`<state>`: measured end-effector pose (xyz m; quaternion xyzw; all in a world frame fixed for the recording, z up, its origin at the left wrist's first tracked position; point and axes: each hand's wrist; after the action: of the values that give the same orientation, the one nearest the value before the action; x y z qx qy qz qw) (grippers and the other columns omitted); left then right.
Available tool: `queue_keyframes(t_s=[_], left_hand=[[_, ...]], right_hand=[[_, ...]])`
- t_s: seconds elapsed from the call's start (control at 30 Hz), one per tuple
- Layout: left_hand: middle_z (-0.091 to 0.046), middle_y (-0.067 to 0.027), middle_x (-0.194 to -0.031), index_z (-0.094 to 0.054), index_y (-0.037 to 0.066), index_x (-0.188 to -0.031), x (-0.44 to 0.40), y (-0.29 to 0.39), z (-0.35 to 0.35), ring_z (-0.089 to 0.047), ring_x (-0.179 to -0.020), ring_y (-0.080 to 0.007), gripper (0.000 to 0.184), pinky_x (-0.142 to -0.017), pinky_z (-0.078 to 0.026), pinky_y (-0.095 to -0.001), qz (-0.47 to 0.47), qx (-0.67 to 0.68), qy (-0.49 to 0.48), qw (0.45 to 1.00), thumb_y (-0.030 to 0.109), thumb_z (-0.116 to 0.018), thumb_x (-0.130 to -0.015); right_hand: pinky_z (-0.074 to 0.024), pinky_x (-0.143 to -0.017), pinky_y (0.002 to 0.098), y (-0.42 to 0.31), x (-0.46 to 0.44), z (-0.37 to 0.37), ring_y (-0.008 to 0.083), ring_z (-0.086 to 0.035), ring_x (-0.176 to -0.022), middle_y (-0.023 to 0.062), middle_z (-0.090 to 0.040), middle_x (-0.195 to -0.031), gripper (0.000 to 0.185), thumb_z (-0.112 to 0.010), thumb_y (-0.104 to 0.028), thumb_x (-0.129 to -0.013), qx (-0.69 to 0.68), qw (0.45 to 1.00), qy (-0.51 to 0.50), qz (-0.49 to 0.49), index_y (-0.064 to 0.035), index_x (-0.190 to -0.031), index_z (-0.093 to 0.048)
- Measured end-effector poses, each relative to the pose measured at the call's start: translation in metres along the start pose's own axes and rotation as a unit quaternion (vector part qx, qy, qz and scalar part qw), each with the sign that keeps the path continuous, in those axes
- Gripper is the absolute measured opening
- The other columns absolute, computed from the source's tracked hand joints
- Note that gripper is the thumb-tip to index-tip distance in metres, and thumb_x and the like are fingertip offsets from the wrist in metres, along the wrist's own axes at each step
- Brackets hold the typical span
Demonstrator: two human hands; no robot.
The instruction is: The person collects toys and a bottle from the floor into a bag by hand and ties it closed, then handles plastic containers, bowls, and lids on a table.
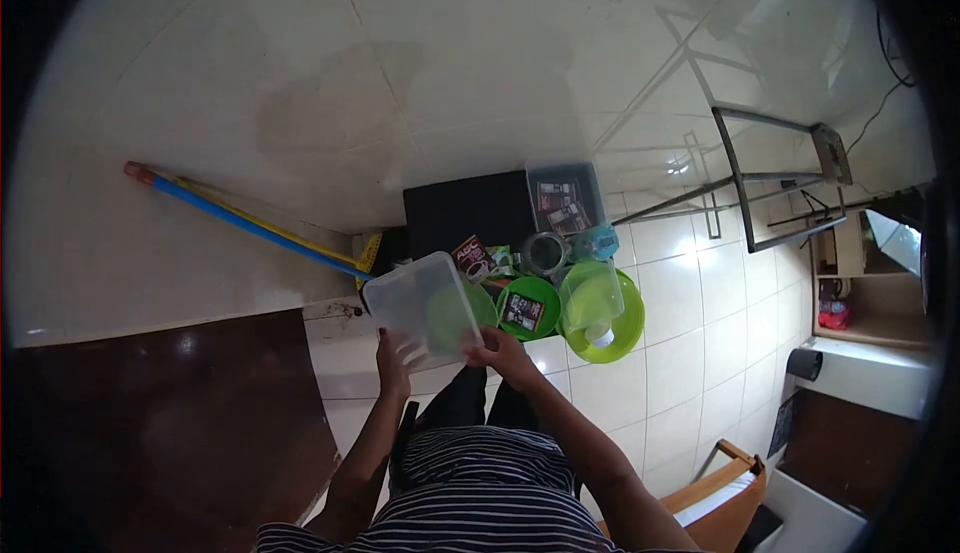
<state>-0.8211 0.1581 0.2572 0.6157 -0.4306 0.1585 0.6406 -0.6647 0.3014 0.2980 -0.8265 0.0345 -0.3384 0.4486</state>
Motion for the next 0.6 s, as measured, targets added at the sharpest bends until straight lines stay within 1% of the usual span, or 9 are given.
queue_keyframes(t_s=[0.17,0.23,0.37,0.43,0.47,0.5,0.53,0.57,0.6], left_hand=[[-0.051,-0.0121,-0.107,-0.044,0.002,-0.117,-0.002,0.005,-0.012,-0.051,-0.097,-0.0268,0.067,-0.082,-0.044,-0.0447,-0.006,-0.02,-0.023,1.0,0.06,-0.036,-0.084],[-0.051,-0.0133,-0.106,-0.045,0.001,-0.115,-0.007,0.005,-0.012,-0.054,-0.092,-0.0261,0.064,-0.077,-0.047,-0.0411,0.003,-0.005,-0.067,0.998,0.058,-0.037,-0.085],[-0.054,-0.0132,-0.103,-0.047,0.0,-0.113,-0.012,0.002,-0.014,-0.058,-0.085,-0.0229,0.055,-0.068,-0.051,-0.0353,-0.038,-0.081,-0.016,0.996,0.049,-0.042,-0.087],[-0.057,-0.0113,-0.092,-0.05,0.0,-0.11,-0.013,-0.005,-0.01,-0.059,-0.076,-0.0218,0.045,-0.066,-0.048,-0.0329,-0.169,-0.136,-0.051,0.975,0.038,-0.051,-0.086],[-0.057,-0.0113,-0.092,-0.05,0.0,-0.11,-0.015,-0.009,-0.008,-0.059,-0.076,-0.0218,0.045,-0.066,-0.048,-0.0329,-0.166,-0.136,-0.052,0.975,0.038,-0.051,-0.086],[-0.058,-0.0121,-0.089,-0.052,-0.001,-0.107,-0.014,-0.007,-0.009,-0.059,-0.075,-0.0201,0.041,-0.064,-0.047,-0.032,-0.22,-0.205,-0.059,0.952,0.035,-0.052,-0.086],[-0.059,-0.0129,-0.086,-0.054,-0.001,-0.104,-0.014,-0.006,-0.01,-0.059,-0.075,-0.0185,0.038,-0.063,-0.045,-0.0311,-0.271,-0.272,-0.066,0.921,0.032,-0.053,-0.086],[-0.059,-0.0129,-0.086,-0.054,-0.001,-0.104,-0.012,-0.006,-0.01,-0.059,-0.075,-0.0185,0.038,-0.063,-0.045,-0.0311,-0.27,-0.273,-0.066,0.921,0.032,-0.053,-0.086],[-0.059,-0.0131,-0.081,-0.055,-0.001,-0.101,-0.002,0.003,-0.015,-0.059,-0.073,-0.0177,0.037,-0.063,-0.045,-0.0307,-0.266,-0.321,-0.079,0.906,0.032,-0.053,-0.086]], right_hand=[[-0.0476,-0.072,0.0247,0.008,0.001,0.011,0.0133,-0.057,-0.083,0.0078,-0.058,-0.098,0.043,-0.061,-0.018,-0.081,0.077,0.996,0.033,0.01,0.0036,-0.116,-0.048],[-0.0467,-0.074,0.0256,0.004,0.003,0.009,0.0127,-0.056,-0.086,0.0078,-0.057,-0.101,0.044,-0.061,-0.019,-0.081,-0.037,0.998,0.053,0.007,0.0018,-0.118,-0.047],[-0.0447,-0.079,0.0292,-0.007,0.004,0.024,0.0139,-0.054,-0.092,0.0092,-0.056,-0.104,0.048,-0.062,-0.025,-0.081,0.064,0.997,-0.007,-0.047,0.0017,-0.118,-0.046],[-0.044,-0.079,0.0299,-0.009,0.003,0.021,0.0143,-0.054,-0.092,0.0093,-0.056,-0.104,0.049,-0.061,-0.028,-0.081,0.106,0.994,0.017,-0.016,0.0011,-0.117,-0.046],[-0.0434,-0.08,0.0306,-0.008,0.003,0.019,0.0148,-0.054,-0.092,0.0094,-0.056,-0.103,0.049,-0.061,-0.031,-0.081,0.146,0.988,0.04,0.014,0.0004,-0.116,-0.047],[-0.0434,-0.08,0.0306,-0.003,0.0,0.02,0.0148,-0.054,-0.092,0.0094,-0.056,-0.103,0.049,-0.061,-0.031,-0.081,0.146,0.988,0.042,0.013,0.0004,-0.116,-0.047],[-0.0433,-0.078,0.0296,0.004,-0.006,0.02,0.0147,-0.053,-0.089,0.0085,-0.056,-0.099,0.049,-0.06,-0.033,-0.082,0.081,0.992,0.093,0.039,0.0004,-0.116,-0.047],[-0.0432,-0.076,0.0286,0.01,-0.01,0.022,0.0146,-0.053,-0.086,0.0075,-0.056,-0.095,0.049,-0.058,-0.036,-0.083,0.016,0.987,0.143,0.066,0.0003,-0.115,-0.047],[-0.0432,-0.076,0.0286,0.007,-0.009,0.021,0.0146,-0.053,-0.086,0.0075,-0.056,-0.095,0.049,-0.058,-0.036,-0.083,0.015,0.987,0.144,0.066,0.0003,-0.115,-0.047]])
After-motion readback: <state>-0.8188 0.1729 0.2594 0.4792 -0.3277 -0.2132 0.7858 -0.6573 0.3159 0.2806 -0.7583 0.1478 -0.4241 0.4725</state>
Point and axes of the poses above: each hand's wrist, its own x-axis away from the middle knuckle, its own z-axis out of the back of the hand, y = z × x
